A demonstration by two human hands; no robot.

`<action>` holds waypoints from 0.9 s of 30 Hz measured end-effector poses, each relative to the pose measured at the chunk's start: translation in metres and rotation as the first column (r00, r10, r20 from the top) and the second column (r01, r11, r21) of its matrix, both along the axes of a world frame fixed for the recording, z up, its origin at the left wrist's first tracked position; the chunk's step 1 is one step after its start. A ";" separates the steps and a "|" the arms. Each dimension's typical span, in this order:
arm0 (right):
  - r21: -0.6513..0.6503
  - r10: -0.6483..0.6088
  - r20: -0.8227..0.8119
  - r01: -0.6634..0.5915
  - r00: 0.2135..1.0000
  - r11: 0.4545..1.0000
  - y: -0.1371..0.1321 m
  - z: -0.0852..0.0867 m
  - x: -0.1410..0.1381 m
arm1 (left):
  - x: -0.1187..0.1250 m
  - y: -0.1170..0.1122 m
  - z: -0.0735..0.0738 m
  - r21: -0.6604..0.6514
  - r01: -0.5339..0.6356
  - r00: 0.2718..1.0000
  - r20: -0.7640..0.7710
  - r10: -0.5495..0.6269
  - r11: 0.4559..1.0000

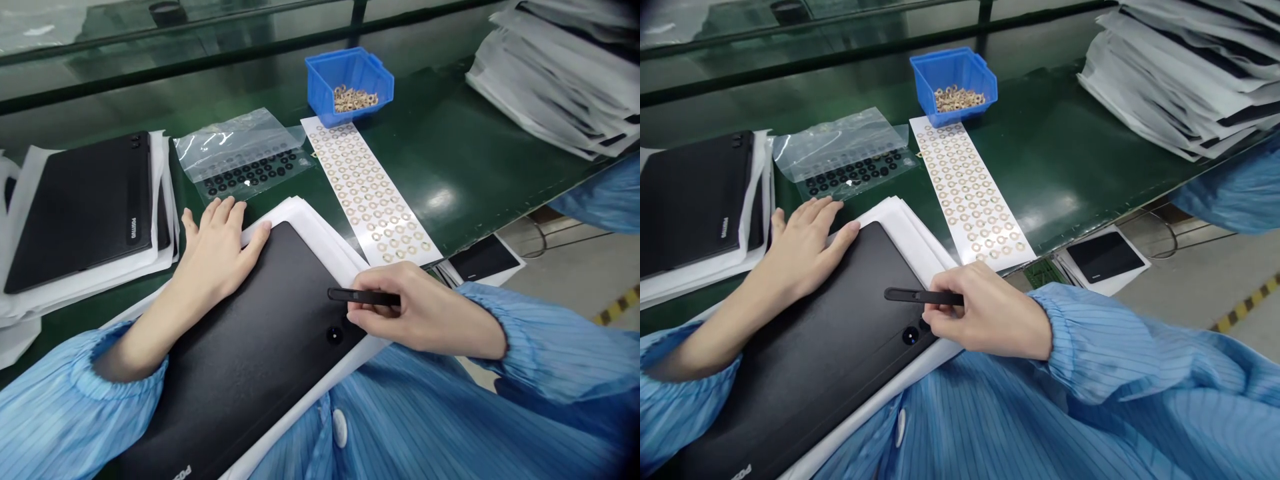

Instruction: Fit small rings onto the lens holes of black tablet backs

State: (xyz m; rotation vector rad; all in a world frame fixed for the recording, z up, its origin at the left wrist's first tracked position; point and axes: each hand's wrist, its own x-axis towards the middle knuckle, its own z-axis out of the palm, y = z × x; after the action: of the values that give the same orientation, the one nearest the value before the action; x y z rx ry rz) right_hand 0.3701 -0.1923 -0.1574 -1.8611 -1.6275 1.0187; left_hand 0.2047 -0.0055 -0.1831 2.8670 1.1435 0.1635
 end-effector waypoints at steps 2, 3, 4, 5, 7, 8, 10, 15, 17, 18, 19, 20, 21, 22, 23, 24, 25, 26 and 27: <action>0.091 0.019 0.020 -0.020 1.000 0.996 -0.001 -0.002 -0.001 | 0.000 -0.001 0.000 -0.006 0.002 1.000 0.004 -0.002 1.000; 0.144 0.039 0.034 -0.044 0.999 0.989 -0.002 -0.003 -0.002 | 0.000 -0.001 0.000 -0.008 0.002 1.000 0.005 -0.002 1.000; 0.197 0.066 0.056 -0.076 0.996 0.977 -0.004 -0.004 -0.003 | 0.000 -0.002 0.001 -0.009 0.001 1.000 0.003 -0.001 1.000; 0.244 0.097 0.093 -0.117 0.991 0.963 -0.005 -0.005 -0.004 | 0.000 -0.002 0.001 -0.008 0.000 1.000 0.000 0.000 1.000; 0.316 0.156 0.224 -0.223 0.962 0.922 -0.011 -0.006 -0.006 | -0.001 -0.002 0.001 -0.006 -0.001 1.000 -0.006 0.001 1.000; 0.340 0.177 0.323 -0.288 0.930 0.895 -0.014 -0.006 -0.008 | -0.001 -0.001 0.000 -0.005 0.001 1.000 -0.008 -0.001 1.000; 0.356 0.187 0.524 -0.413 0.831 0.839 -0.022 -0.006 -0.009 | -0.001 0.001 -0.001 -0.001 0.007 1.000 -0.009 -0.007 1.000; 0.443 0.144 0.508 -0.401 0.849 0.802 -0.032 -0.005 -0.001 | -0.004 -0.007 0.005 0.070 0.114 0.985 0.124 -0.122 0.991; 0.567 0.017 0.254 -0.163 0.967 0.808 -0.034 -0.005 0.004 | -0.007 -0.022 0.012 0.114 0.308 0.910 0.255 -0.328 0.944; 0.588 -0.059 0.116 -0.021 0.991 0.809 -0.034 -0.005 0.005 | -0.009 -0.033 0.016 0.123 0.437 0.843 0.290 -0.453 0.891; 0.579 -0.127 -0.001 0.104 0.992 0.809 -0.035 -0.005 0.006 | -0.011 -0.044 0.019 0.114 0.566 0.765 0.298 -0.571 0.817; 0.553 -0.174 -0.087 0.193 0.981 0.811 -0.036 -0.006 0.005 | -0.014 -0.055 0.022 0.079 0.671 0.696 0.276 -0.663 0.737; 0.522 -0.191 -0.145 0.239 0.971 0.819 -0.037 -0.007 0.003 | -0.016 -0.066 0.024 0.038 0.746 0.638 0.246 -0.730 0.665; 0.492 -0.194 -0.181 0.260 0.964 0.831 -0.038 -0.009 0.000 | -0.018 -0.075 0.025 -0.001 0.791 0.598 0.212 -0.773 0.611; 0.462 -0.195 -0.209 0.272 0.958 0.844 -0.038 -0.010 -0.004 | -0.020 -0.082 0.024 -0.027 0.813 0.576 0.179 -0.798 0.581; 0.431 -0.197 -0.237 0.285 0.951 0.856 -0.039 -0.012 -0.009 | -0.022 -0.088 0.023 -0.032 0.823 0.564 0.147 -0.812 0.566; 0.402 -0.206 -0.268 0.303 0.941 0.864 -0.040 -0.014 -0.014 | -0.023 -0.091 0.022 -0.020 0.826 0.561 0.117 -0.819 0.563; 0.373 -0.226 -0.298 0.331 0.927 0.867 -0.040 -0.015 -0.018 | -0.024 -0.093 0.020 -0.002 0.825 0.562 0.094 -0.821 0.565; 0.356 -0.251 -0.323 0.363 0.912 0.861 -0.040 -0.016 -0.022 | -0.024 -0.094 0.018 0.017 0.820 0.569 0.080 -0.819 0.572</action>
State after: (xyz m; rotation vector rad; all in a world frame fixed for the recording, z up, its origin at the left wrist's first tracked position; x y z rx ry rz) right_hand 0.3479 -0.2323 -0.1737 -1.5561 -1.2157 0.6863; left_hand 0.1803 -0.0999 -0.1654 2.9759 -0.3064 0.2027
